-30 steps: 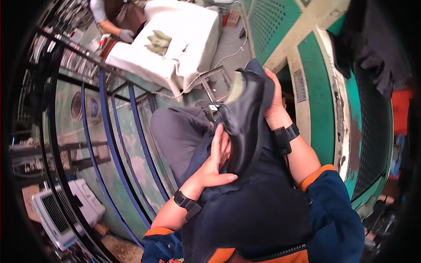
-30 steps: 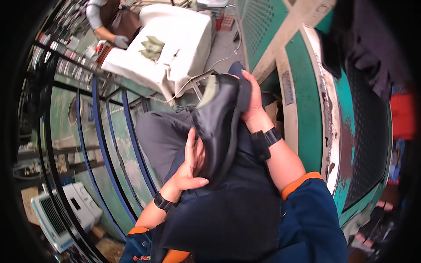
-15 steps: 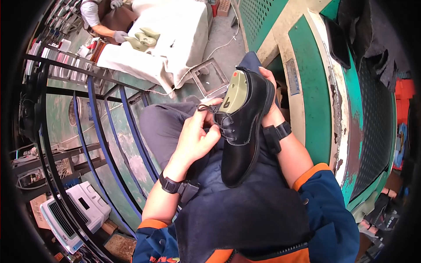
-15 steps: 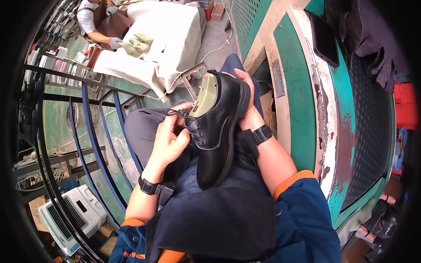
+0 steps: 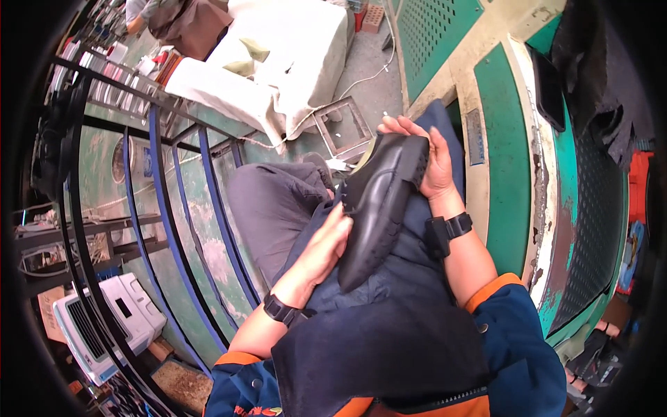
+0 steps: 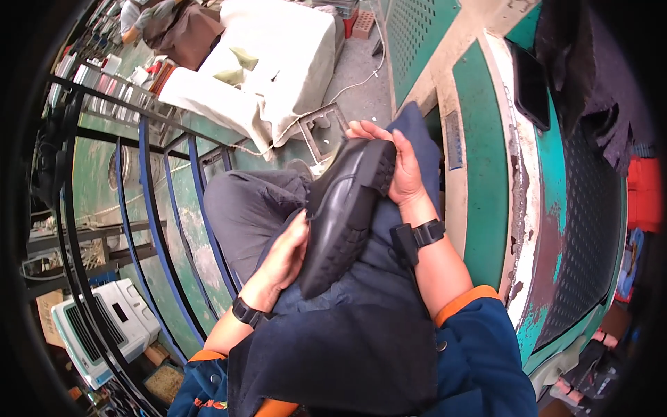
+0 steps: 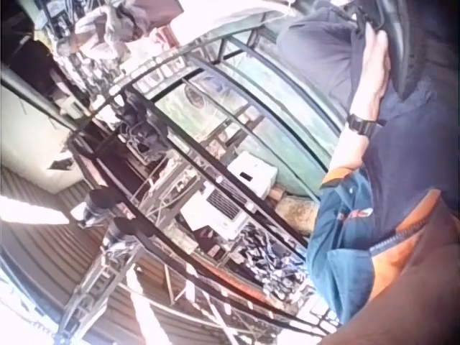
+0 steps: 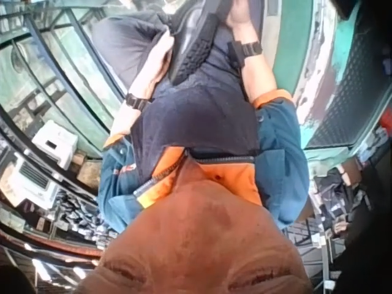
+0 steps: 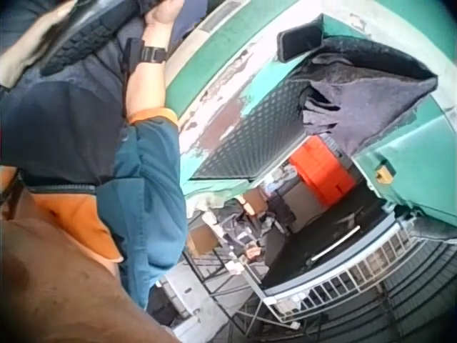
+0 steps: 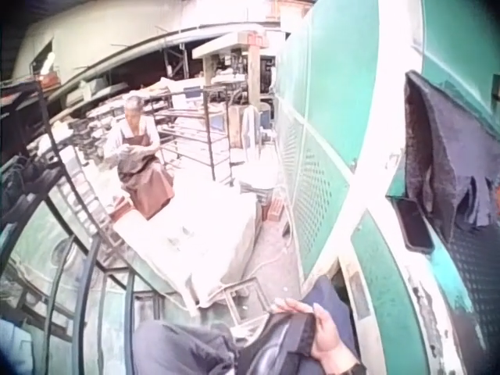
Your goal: Inspecting finished shoes and placing them onto a storage rack.
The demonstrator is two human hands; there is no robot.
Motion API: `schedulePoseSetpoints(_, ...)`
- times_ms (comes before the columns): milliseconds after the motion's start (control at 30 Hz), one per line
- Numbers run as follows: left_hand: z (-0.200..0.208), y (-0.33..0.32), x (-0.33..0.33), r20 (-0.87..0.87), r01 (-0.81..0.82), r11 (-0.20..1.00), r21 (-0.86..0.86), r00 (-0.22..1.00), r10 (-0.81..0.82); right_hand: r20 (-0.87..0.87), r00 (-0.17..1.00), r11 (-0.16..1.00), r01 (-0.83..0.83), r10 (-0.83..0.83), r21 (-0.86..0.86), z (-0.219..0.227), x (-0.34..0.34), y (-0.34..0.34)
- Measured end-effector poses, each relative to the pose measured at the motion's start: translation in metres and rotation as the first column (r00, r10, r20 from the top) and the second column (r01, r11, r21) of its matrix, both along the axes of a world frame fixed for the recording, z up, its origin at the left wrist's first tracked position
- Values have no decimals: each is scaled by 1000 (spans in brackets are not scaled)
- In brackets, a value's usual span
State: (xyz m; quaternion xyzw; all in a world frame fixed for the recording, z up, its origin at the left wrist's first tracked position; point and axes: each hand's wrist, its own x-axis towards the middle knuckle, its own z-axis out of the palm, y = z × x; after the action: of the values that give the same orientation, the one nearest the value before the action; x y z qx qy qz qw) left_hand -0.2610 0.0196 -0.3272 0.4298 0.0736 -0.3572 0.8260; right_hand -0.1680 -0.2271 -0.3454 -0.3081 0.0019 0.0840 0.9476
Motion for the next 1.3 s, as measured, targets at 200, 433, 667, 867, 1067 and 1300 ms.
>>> schedulePoseSetpoints(200,-14,2,2,-412,-61,982,-178,911,-18,-315,948,974,-30,-44,-224,-37,6,3)
schedulePoseSetpoints(433,-14,15,8,-586,-160,978,-137,809,51,-511,858,971,-78,-49,-225,-46,24,28)
schedulePoseSetpoints(667,12,10,84,112,-82,923,375,993,43,-324,935,839,-291,147,-460,-15,30,51)
schedulePoseSetpoints(867,-74,-21,155,272,-223,886,406,955,116,-149,936,804,-350,318,-482,-20,40,56)
schedulePoseSetpoints(1067,-53,-49,149,9,-129,981,147,992,130,87,980,814,-97,178,-572,-31,41,57)
schedulePoseSetpoints(1300,-50,-43,127,345,-332,924,191,904,253,219,954,708,9,207,-706,-3,26,78)
